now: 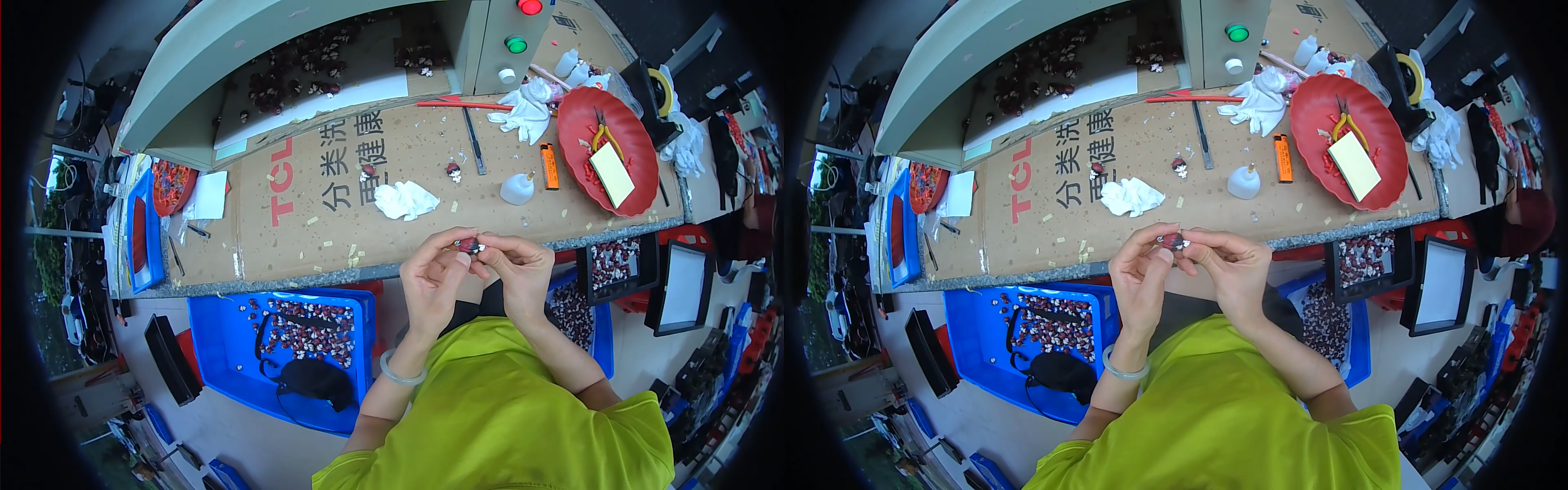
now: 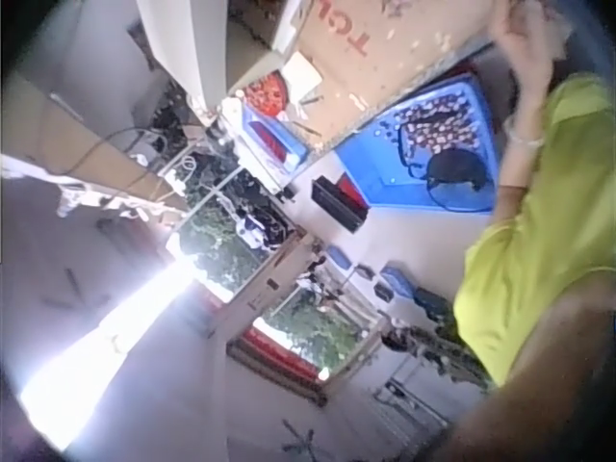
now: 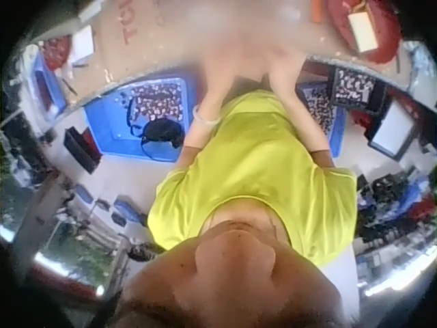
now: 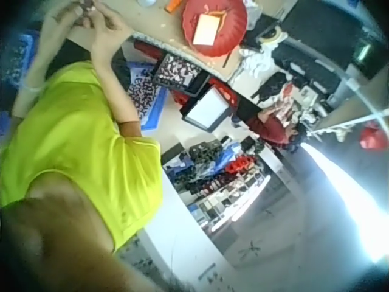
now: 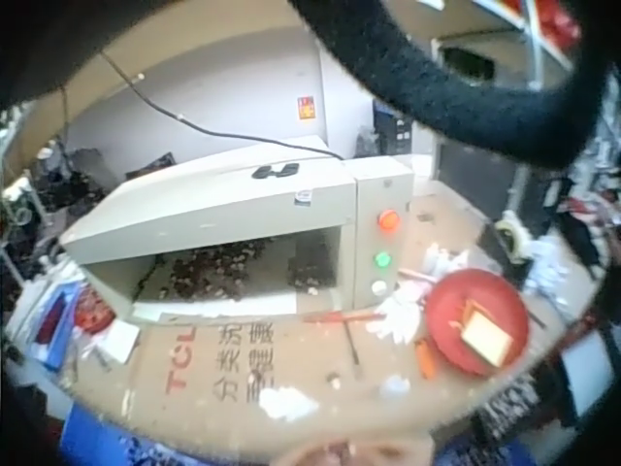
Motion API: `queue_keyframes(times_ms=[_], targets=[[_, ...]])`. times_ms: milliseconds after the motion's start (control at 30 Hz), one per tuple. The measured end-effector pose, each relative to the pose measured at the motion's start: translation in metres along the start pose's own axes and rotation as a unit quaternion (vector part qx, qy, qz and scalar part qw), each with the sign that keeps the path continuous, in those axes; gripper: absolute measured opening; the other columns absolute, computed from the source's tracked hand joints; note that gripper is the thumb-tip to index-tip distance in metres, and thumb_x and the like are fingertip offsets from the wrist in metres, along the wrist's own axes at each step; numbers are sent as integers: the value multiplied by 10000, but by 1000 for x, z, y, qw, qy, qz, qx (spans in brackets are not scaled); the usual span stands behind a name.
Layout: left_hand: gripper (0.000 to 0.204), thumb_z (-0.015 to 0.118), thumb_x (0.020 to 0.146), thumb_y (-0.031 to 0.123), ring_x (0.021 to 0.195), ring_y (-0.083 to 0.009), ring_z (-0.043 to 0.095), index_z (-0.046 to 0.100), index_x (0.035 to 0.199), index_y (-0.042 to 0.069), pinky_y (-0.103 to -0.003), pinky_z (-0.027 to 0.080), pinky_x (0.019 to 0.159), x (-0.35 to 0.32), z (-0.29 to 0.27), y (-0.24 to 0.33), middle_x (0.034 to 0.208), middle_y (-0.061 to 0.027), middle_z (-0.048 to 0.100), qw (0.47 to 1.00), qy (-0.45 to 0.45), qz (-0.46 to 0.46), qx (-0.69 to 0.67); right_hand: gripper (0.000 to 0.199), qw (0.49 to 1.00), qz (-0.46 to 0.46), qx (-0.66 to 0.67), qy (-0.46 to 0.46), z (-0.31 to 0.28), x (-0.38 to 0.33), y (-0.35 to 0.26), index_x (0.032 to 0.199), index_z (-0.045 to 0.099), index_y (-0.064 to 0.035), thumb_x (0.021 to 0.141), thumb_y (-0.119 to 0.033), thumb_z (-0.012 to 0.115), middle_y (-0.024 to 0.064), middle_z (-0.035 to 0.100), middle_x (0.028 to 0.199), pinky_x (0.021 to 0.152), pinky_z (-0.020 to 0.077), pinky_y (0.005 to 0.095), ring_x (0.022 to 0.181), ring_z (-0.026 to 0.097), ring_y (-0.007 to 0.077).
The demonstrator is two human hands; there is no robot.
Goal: The person assembles toy figurines by applying glue from a bottle to parts from a bin, then joining the parts by hand.
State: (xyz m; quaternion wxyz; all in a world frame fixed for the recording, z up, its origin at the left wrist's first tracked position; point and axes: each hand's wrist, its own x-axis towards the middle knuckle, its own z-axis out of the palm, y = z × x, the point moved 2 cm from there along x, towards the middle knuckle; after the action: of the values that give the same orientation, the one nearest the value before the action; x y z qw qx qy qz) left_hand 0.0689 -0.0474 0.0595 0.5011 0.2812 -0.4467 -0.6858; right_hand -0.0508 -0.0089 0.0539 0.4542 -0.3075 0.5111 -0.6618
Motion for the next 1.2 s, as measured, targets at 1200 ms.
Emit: queue_keyframes(times_ms=[1200], targets=[[222, 423, 782, -91, 557, -79, 525, 568, 948, -71, -195, 429, 493, -1, 11, 20, 871, -86, 575, 997, 53, 36, 42, 157, 998, -62, -1, 1, 14, -10, -16, 931, 672, 73, 777, 93, 653, 139, 670, 869, 640, 494, 222, 702, 593, 108]])
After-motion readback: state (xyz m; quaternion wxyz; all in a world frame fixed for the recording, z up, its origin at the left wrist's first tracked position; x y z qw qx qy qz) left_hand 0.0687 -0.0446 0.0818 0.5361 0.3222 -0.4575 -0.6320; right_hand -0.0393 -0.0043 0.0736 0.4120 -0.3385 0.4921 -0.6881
